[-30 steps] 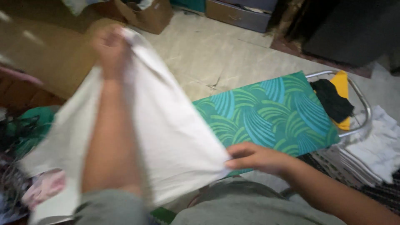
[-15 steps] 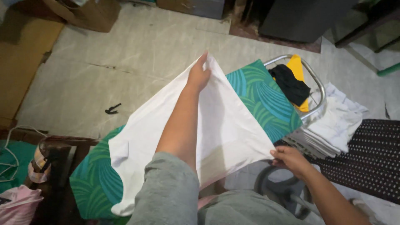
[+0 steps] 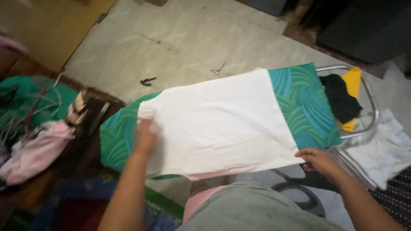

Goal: The person folds white tank tops on a green patterned ironing board. They smooth each garment, fold it into a compact rectangle, and place it on a nearby chair. The person repeats this process for several items.

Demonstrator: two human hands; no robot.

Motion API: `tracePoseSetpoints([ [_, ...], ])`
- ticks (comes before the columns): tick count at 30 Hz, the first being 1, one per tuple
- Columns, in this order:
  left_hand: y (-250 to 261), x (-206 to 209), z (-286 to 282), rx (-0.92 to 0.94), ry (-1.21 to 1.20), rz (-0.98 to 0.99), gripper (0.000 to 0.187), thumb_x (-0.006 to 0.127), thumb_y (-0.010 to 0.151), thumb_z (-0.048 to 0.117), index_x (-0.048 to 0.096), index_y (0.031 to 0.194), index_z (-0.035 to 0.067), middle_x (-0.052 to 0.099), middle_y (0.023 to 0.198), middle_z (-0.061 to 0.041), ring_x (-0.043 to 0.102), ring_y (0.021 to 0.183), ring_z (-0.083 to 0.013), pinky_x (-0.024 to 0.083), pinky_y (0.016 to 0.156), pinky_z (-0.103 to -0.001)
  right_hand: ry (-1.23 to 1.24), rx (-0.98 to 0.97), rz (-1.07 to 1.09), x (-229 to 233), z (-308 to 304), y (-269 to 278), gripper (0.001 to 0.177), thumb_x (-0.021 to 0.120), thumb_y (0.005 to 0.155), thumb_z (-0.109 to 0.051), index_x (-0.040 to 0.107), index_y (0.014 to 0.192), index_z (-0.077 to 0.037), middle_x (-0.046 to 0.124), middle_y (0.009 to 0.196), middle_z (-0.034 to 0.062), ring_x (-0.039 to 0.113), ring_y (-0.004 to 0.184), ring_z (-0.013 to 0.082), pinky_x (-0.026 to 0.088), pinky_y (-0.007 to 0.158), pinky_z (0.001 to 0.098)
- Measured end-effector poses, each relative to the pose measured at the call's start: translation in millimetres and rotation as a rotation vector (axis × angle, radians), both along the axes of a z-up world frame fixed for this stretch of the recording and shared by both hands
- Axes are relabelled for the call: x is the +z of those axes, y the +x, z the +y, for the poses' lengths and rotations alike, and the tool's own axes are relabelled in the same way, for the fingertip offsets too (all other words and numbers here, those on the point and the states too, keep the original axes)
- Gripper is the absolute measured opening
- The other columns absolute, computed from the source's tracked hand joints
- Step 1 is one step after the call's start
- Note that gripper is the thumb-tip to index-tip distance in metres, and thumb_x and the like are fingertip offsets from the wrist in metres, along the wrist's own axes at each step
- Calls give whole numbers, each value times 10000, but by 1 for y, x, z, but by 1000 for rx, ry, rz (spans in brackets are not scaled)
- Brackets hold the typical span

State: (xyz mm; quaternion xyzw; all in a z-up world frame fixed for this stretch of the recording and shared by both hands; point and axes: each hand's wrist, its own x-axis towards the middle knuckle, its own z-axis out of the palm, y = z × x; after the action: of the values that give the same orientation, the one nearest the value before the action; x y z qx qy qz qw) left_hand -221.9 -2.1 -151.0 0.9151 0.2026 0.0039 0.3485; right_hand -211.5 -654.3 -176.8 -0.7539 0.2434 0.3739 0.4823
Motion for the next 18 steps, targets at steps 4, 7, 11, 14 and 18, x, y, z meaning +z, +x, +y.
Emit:
tracePoseSetpoints([
  [4,-54,-5,70,340,456,-239,548,654,921,137,567,1419,-74,514,1323,-433,521,1179,-533,433,1041,-547,-71,65,80,4,5,5,263,532,1018,-135,733,1161,-44,710,1079,62,623,846,218,547,813,371],
  [7,-94,12,47,473,488,-117,521,632,949,132,552,1419,-80,509,1357,-418,516,1225,-533,428,1068,-549,-18,61,48,-6,0,4,296,543,994,-97,748,1200,-40,717,1099,96,612,851,232,534,824,378],
  [11,-152,8,-14,321,243,125,474,555,911,8,623,1376,71,583,1421,-201,530,1328,-412,455,1120,-499,-33,190,-72,1,-4,8,440,565,845,24,780,1214,-85,776,1184,118,700,1030,235,525,920,356],
  [14,-184,18,-43,237,368,3,570,548,816,-81,654,1351,87,546,1428,-225,488,1295,-451,455,1046,-534,-94,247,-148,33,16,6,401,624,881,-23,771,1238,-129,769,1235,87,696,1087,232,509,964,351],
  [18,-196,17,-44,163,449,-92,445,668,832,-4,739,1231,178,508,1467,-234,491,1253,-469,466,988,-532,-173,133,-114,44,23,6,361,673,926,-122,762,1275,-143,757,1261,120,694,1119,275,519,976,375],
])
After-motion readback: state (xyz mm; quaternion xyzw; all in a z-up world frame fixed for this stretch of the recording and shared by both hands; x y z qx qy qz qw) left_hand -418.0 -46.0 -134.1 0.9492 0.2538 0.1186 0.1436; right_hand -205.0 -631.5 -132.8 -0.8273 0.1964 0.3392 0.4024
